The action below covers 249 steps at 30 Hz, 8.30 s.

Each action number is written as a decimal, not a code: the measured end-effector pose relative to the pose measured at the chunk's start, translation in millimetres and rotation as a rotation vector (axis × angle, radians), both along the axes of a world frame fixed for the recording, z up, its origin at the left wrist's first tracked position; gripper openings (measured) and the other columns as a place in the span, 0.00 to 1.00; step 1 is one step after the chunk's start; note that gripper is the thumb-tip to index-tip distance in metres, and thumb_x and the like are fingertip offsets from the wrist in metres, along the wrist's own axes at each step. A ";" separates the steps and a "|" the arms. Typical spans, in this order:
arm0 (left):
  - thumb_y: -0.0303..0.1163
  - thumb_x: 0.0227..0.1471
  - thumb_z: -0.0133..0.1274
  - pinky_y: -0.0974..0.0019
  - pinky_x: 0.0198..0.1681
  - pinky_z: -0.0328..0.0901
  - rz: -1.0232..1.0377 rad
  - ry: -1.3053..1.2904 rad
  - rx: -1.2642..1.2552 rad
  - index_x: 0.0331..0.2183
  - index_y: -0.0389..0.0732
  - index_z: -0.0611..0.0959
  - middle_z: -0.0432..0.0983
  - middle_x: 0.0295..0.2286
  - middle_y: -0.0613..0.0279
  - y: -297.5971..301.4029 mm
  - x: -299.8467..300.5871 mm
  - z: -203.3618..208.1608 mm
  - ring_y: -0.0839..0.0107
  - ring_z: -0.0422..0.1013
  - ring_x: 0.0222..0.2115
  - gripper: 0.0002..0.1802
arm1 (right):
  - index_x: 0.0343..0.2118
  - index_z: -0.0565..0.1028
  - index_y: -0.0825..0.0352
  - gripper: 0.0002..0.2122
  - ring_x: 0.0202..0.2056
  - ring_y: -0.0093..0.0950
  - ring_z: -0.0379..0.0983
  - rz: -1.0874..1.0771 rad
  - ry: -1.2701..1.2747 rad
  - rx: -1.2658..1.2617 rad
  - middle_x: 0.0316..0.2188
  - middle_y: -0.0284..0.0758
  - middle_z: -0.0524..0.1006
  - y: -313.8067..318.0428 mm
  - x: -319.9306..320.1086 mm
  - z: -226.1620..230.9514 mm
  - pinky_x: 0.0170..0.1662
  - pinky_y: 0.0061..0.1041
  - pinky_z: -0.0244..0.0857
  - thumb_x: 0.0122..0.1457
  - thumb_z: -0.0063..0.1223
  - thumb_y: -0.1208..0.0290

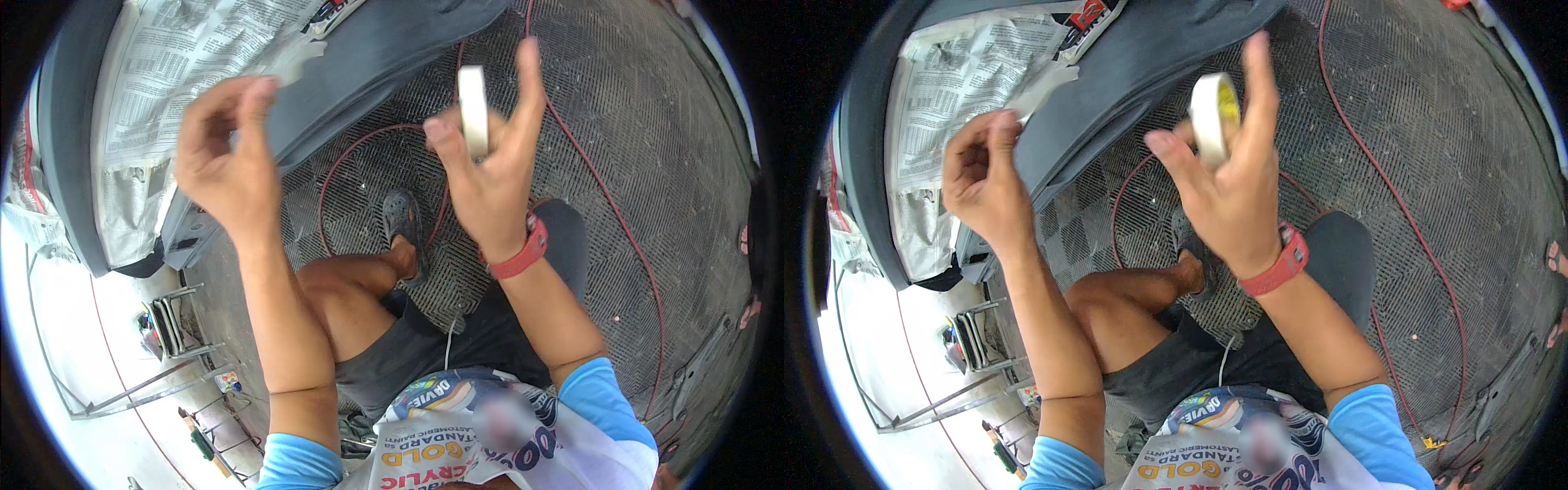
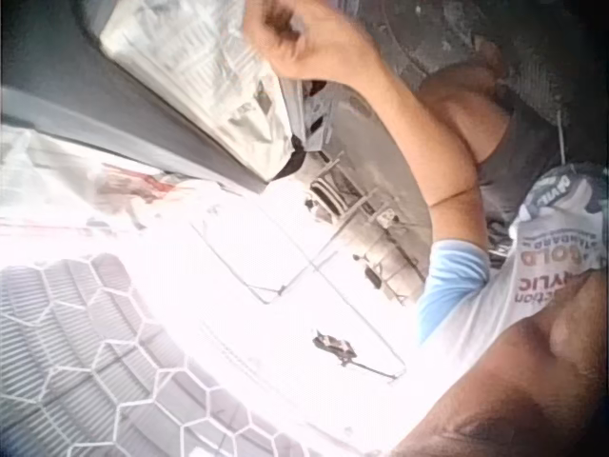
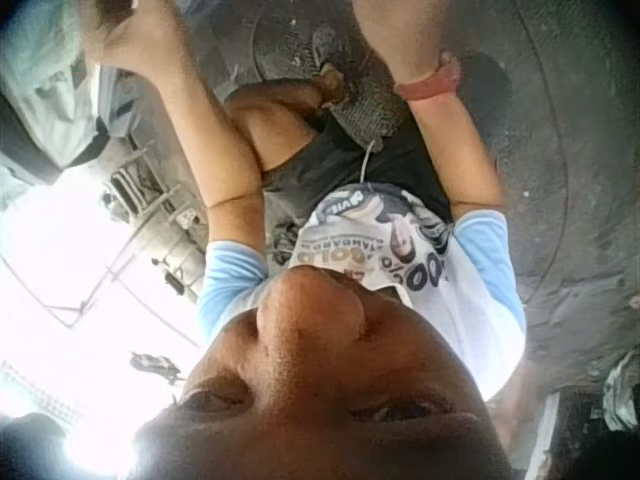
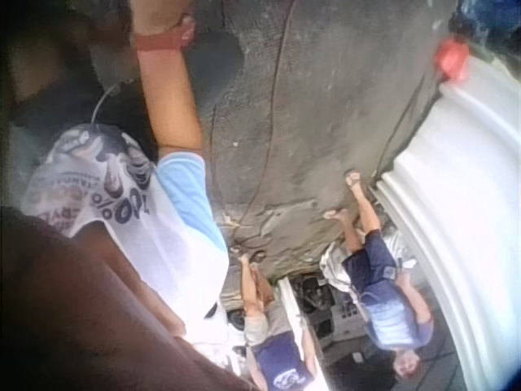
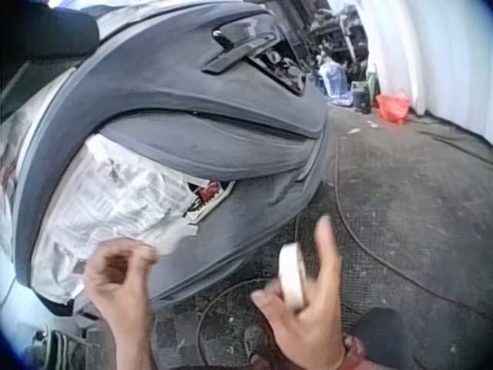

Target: The person applies masking tape to the edge of a car bumper to protect it from paint. They repeatedly tear off pieces of tape and press them along the bumper's edge, smoothing each piece down.

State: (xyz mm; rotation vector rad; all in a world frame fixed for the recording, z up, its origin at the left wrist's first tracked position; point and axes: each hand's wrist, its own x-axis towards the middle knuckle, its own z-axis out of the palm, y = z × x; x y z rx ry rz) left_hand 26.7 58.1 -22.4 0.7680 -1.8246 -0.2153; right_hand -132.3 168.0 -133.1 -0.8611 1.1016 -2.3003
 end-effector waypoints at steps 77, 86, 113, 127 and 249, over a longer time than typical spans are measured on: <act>0.29 0.61 0.65 0.73 0.39 0.71 0.070 0.202 0.355 0.40 0.27 0.85 0.84 0.33 0.56 -24.7 -61.8 -33.4 0.76 0.77 0.31 0.12 | 0.32 0.84 0.76 0.08 0.31 0.19 0.72 -0.109 -0.213 0.077 0.29 0.31 0.83 -143.6 -42.6 48.0 0.37 0.21 0.65 0.62 0.68 0.74; 0.28 0.58 0.69 0.76 0.33 0.68 0.085 0.287 0.323 0.35 0.29 0.87 0.84 0.27 0.61 -30.1 -66.6 -37.3 0.81 0.74 0.26 0.10 | 0.35 0.86 0.74 0.06 0.33 0.24 0.78 -0.002 -0.326 -0.059 0.34 0.35 0.85 -152.0 -48.8 47.1 0.41 0.23 0.69 0.60 0.68 0.76; 0.25 0.57 0.68 0.77 0.30 0.67 0.119 0.305 0.337 0.32 0.31 0.86 0.82 0.25 0.64 -27.9 -69.2 -33.0 0.82 0.71 0.23 0.08 | 0.46 0.84 0.74 0.11 0.43 0.36 0.80 -0.711 0.479 -0.080 0.40 0.44 0.85 -151.5 -18.3 20.9 0.51 0.33 0.71 0.64 0.55 0.82; 0.26 0.57 0.68 0.77 0.31 0.67 0.091 0.301 0.322 0.32 0.30 0.86 0.81 0.25 0.64 -29.1 -68.4 -35.4 0.82 0.72 0.24 0.08 | 0.52 0.83 0.70 0.16 0.55 0.47 0.70 -0.613 0.485 0.139 0.48 0.50 0.79 -140.7 -24.7 14.5 0.65 0.40 0.59 0.62 0.53 0.80; 0.34 0.52 0.75 0.77 0.36 0.71 0.129 0.302 0.327 0.35 0.29 0.88 0.86 0.30 0.58 -32.3 -66.0 -34.5 0.78 0.78 0.29 0.18 | 0.36 0.82 0.72 0.05 0.30 0.18 0.76 -0.247 -0.010 -0.019 0.28 0.31 0.83 -132.1 -5.4 47.6 0.36 0.21 0.69 0.62 0.67 0.77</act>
